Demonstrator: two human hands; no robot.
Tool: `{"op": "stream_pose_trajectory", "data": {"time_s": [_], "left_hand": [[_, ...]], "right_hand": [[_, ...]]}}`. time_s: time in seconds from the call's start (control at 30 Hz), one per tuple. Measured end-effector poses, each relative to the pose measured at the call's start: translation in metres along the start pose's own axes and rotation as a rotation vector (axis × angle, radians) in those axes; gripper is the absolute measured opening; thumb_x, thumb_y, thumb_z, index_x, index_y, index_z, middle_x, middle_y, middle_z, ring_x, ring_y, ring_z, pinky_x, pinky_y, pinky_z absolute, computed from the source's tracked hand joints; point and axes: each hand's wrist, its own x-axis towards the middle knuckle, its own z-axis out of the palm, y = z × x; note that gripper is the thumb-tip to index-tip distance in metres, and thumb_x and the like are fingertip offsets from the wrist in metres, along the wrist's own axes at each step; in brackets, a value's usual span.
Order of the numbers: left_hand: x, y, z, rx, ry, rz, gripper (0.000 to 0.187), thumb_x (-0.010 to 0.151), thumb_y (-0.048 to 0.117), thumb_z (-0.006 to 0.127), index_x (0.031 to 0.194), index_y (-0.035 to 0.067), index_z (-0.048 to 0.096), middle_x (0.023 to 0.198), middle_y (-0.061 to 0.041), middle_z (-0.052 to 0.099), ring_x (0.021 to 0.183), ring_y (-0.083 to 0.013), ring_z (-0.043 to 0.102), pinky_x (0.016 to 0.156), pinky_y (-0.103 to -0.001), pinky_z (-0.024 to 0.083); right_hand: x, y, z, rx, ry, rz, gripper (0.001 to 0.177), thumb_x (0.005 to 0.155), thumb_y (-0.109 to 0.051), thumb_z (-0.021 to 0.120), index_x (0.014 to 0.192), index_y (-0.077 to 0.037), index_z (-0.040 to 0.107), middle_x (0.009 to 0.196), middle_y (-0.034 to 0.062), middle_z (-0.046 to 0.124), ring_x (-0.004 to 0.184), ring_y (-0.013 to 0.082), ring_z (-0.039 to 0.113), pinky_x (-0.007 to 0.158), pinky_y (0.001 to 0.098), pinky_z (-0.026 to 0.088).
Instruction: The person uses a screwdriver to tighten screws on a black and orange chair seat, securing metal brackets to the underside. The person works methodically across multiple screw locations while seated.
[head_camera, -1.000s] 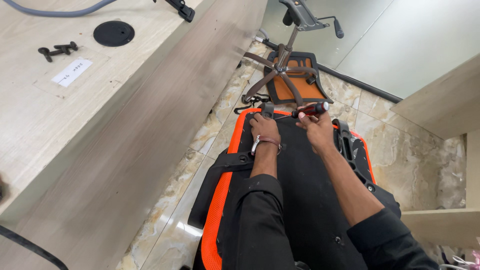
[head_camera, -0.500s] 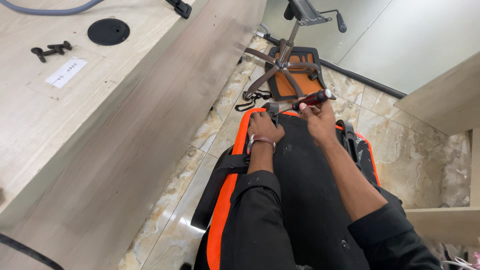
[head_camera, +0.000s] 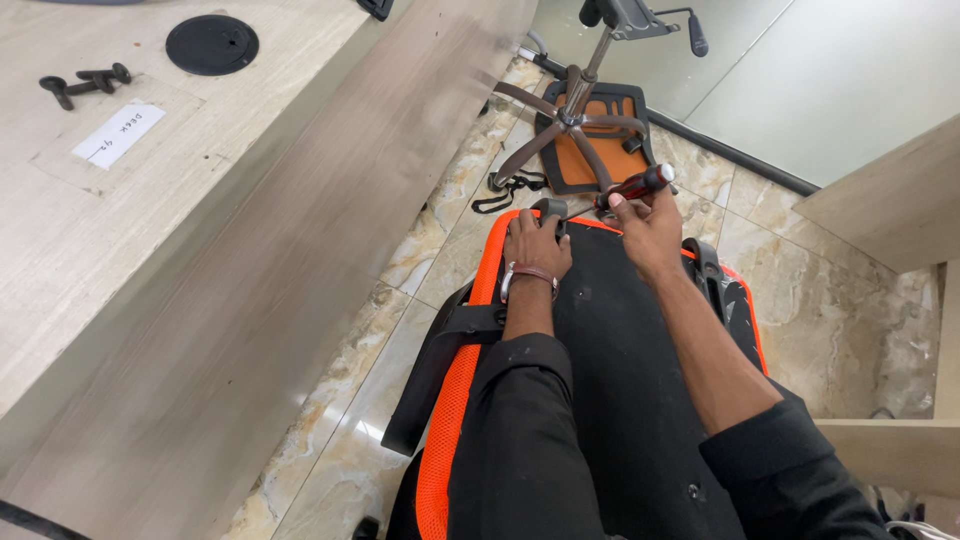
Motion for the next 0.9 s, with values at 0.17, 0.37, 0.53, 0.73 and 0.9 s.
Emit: {"op": "stream_pose_trajectory", "data": {"time_s": [0.17, 0.37, 0.53, 0.73, 0.9], "left_hand": [[-0.001, 0.002, -0.003, 0.006, -0.001, 0.005, 0.06, 0.074, 0.023, 0.08, 0.127, 0.001, 0.062, 0.134, -0.02, 0.047, 0.127, -0.0376, 0.047, 0.104, -0.043, 0.048], [-0.001, -0.002, -0.004, 0.008, -0.003, -0.003, 0.058, 0.074, 0.025, 0.079, 0.126, 0.003, 0.064, 0.133, -0.019, 0.049, 0.127, -0.0371, 0.048, 0.105, -0.044, 0.048], [-0.002, -0.005, -0.004, 0.007, -0.005, -0.004, 0.057, 0.075, 0.026, 0.078, 0.125, 0.004, 0.065, 0.132, -0.019, 0.05, 0.128, -0.0366, 0.048, 0.105, -0.045, 0.047], [-0.001, -0.004, -0.005, 0.003, -0.004, 0.003, 0.055, 0.075, 0.027, 0.077, 0.124, 0.006, 0.066, 0.132, -0.018, 0.051, 0.128, -0.0361, 0.048, 0.106, -0.045, 0.046], [-0.002, -0.003, -0.006, 0.003, -0.005, 0.014, 0.053, 0.075, 0.029, 0.076, 0.124, 0.008, 0.067, 0.131, -0.017, 0.052, 0.128, -0.0356, 0.048, 0.107, -0.046, 0.045]], "right_hand": [[-0.004, 0.001, 0.002, 0.006, 0.018, -0.044, 0.031, 0.1, -0.006, 0.064, 0.127, -0.001, 0.05, 0.121, 0.0134, 0.068, 0.105, 0.02, 0.071, 0.083, 0.0305, 0.065], [-0.003, 0.001, 0.0, 0.003, 0.035, -0.057, 0.029, 0.101, -0.006, 0.065, 0.126, -0.001, 0.051, 0.121, 0.0141, 0.067, 0.104, 0.0201, 0.074, 0.082, 0.0306, 0.064], [-0.002, 0.001, 0.003, 0.027, 0.049, -0.071, 0.029, 0.1, -0.005, 0.066, 0.125, 0.0, 0.053, 0.118, 0.0146, 0.068, 0.102, 0.0212, 0.074, 0.08, 0.0301, 0.066], [0.0, 0.013, 0.003, 0.087, 0.063, -0.116, 0.031, 0.1, -0.006, 0.068, 0.127, 0.0, 0.053, 0.118, 0.0138, 0.067, 0.099, 0.0198, 0.073, 0.077, 0.0295, 0.066], [-0.002, 0.033, -0.006, 0.174, 0.102, -0.127, 0.032, 0.102, -0.007, 0.067, 0.13, -0.001, 0.05, 0.119, 0.0141, 0.067, 0.103, 0.0195, 0.072, 0.075, 0.0282, 0.064]]}}
